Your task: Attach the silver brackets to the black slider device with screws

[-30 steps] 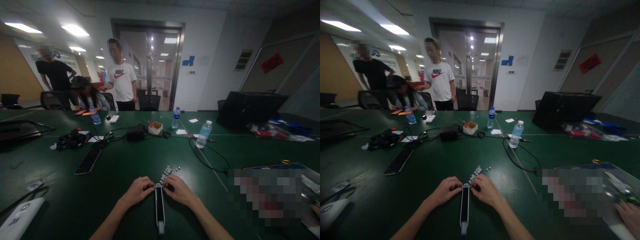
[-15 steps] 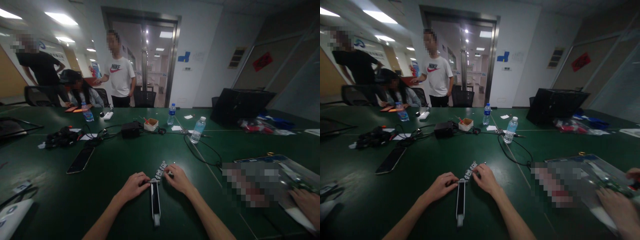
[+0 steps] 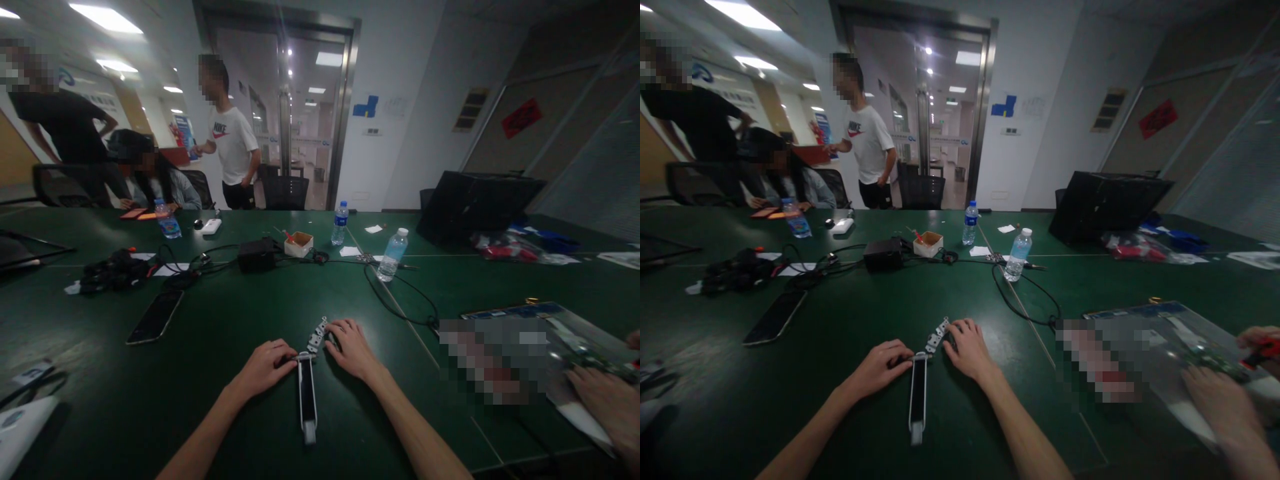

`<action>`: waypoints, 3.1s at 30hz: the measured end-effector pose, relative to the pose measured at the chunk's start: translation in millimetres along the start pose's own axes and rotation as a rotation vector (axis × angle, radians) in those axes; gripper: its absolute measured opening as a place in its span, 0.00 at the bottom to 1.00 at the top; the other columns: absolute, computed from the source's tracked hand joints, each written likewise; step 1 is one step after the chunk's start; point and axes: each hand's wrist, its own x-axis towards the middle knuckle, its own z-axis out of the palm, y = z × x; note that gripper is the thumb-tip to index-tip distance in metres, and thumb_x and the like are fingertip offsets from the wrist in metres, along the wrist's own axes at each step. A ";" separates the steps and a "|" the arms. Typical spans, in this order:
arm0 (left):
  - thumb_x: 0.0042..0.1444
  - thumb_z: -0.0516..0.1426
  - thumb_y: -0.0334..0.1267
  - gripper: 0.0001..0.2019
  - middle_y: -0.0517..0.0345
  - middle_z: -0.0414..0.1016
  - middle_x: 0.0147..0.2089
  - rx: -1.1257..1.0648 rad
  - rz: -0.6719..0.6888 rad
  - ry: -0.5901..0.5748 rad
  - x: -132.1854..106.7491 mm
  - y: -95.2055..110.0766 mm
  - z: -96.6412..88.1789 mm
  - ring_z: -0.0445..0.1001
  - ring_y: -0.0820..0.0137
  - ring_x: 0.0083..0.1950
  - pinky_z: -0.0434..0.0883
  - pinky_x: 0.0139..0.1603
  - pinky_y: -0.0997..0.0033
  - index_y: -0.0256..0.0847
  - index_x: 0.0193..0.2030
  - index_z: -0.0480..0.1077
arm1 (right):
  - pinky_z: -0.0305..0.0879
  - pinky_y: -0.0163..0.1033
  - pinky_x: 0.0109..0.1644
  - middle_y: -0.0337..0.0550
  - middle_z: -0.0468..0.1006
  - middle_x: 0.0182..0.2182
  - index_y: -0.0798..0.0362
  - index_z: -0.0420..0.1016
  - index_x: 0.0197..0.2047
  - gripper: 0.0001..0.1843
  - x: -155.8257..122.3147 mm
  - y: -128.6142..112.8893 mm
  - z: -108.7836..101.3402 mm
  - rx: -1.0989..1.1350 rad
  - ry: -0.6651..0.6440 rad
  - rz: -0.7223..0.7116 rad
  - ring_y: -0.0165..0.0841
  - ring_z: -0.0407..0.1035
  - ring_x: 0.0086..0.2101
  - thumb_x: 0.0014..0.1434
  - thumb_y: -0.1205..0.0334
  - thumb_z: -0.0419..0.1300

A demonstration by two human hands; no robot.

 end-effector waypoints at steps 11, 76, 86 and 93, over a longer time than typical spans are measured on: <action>0.64 0.53 0.41 0.12 0.57 0.72 0.44 0.013 -0.031 -0.034 -0.8 4.3 -3.7 0.69 0.69 0.41 0.66 0.41 0.72 0.43 0.49 0.73 | 0.59 0.43 0.46 0.48 0.76 0.40 0.52 0.74 0.40 0.10 5.2 22.6 -3.5 -0.014 0.158 0.081 0.40 0.64 0.44 0.65 0.65 0.52; 0.61 0.54 0.38 0.10 0.57 0.71 0.41 -0.010 -0.014 0.006 0.5 3.0 -0.3 0.67 0.69 0.38 0.66 0.37 0.73 0.42 0.46 0.74 | 0.60 0.34 0.39 0.46 0.77 0.35 0.55 0.76 0.34 0.07 -1.2 14.9 -17.8 0.042 -0.205 0.159 0.35 0.70 0.37 0.52 0.63 0.60; 0.61 0.55 0.39 0.10 0.58 0.71 0.41 -0.013 -0.010 0.020 -1.1 5.0 -1.4 0.68 0.70 0.36 0.66 0.35 0.74 0.42 0.46 0.74 | 0.59 0.34 0.36 0.42 0.76 0.30 0.54 0.73 0.30 0.02 -2.6 16.1 -12.4 0.074 -0.195 0.118 0.32 0.69 0.32 0.51 0.66 0.60; 0.60 0.56 0.40 0.11 0.55 0.72 0.43 0.033 0.041 0.206 -2.1 -4.0 7.5 0.69 0.70 0.35 0.67 0.36 0.72 0.41 0.47 0.72 | 0.61 0.36 0.40 0.41 0.74 0.30 0.54 0.69 0.30 0.06 -2.2 2.1 -4.0 0.175 0.116 -0.177 0.32 0.67 0.33 0.51 0.74 0.58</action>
